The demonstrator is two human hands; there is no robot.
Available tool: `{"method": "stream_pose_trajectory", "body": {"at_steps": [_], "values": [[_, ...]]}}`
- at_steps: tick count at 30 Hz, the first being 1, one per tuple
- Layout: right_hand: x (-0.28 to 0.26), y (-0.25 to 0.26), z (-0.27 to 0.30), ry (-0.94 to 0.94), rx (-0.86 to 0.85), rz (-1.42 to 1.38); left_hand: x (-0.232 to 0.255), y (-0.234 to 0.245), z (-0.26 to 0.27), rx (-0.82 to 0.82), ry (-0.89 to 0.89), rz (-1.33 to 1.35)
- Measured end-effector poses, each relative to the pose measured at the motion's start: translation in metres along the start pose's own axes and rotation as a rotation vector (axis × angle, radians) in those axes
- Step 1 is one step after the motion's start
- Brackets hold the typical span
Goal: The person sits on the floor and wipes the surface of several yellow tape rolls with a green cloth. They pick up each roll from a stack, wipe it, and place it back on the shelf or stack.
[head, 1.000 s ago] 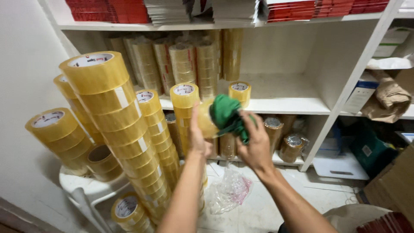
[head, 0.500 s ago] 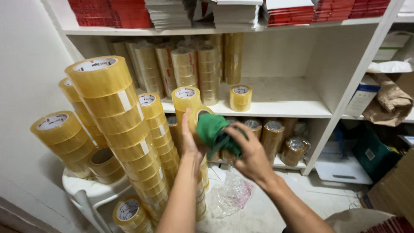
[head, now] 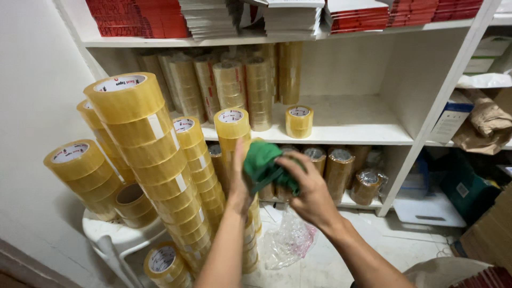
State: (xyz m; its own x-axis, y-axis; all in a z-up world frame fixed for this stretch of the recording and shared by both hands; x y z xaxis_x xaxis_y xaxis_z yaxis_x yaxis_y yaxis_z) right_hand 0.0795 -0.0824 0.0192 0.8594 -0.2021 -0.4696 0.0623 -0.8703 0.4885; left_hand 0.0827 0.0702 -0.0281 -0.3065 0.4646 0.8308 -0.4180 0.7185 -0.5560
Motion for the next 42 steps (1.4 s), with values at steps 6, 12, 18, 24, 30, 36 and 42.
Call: {"method": "stream_pose_trajectory", "body": {"at_steps": [6,12,18,24,30,36,42], "values": [[0.107,0.0,0.005,-0.257,0.059,0.142,0.021,-0.015,0.025,-0.046,-0.134,-0.058],[0.027,-0.002,0.007,-0.088,-0.011,0.068,0.008,0.027,-0.03,0.044,-0.205,-0.142],[0.065,0.009,0.002,-0.17,0.127,0.059,0.005,0.007,-0.021,-0.031,-0.272,-0.317],[0.052,0.004,0.008,-0.282,0.0,0.019,-0.025,0.047,-0.055,0.165,-0.184,-0.173],[0.083,0.029,0.01,-0.487,0.241,-0.145,-0.046,0.023,-0.066,-0.201,-0.127,-0.138],[0.086,0.033,0.011,-0.496,0.323,-0.163,-0.019,-0.007,-0.014,-0.288,-0.049,-0.214],[0.098,0.042,0.016,-0.529,0.415,-0.084,-0.015,0.008,-0.023,-0.065,-0.134,-0.158]]}}
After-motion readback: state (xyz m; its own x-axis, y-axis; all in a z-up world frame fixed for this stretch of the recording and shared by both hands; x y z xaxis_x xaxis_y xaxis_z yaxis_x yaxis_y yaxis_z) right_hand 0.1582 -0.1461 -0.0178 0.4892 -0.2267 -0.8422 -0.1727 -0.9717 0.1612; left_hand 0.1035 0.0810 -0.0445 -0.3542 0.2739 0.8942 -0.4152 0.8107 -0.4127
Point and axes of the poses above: each hand's wrist, its own z-axis away from the middle knuckle, its own y-axis out of the back of the hand, x = y × z, the point moved 10 cm from there along -z, towards the middle knuckle, and after that the axes turned 2 degrees about -z, right-handed, at the moved point
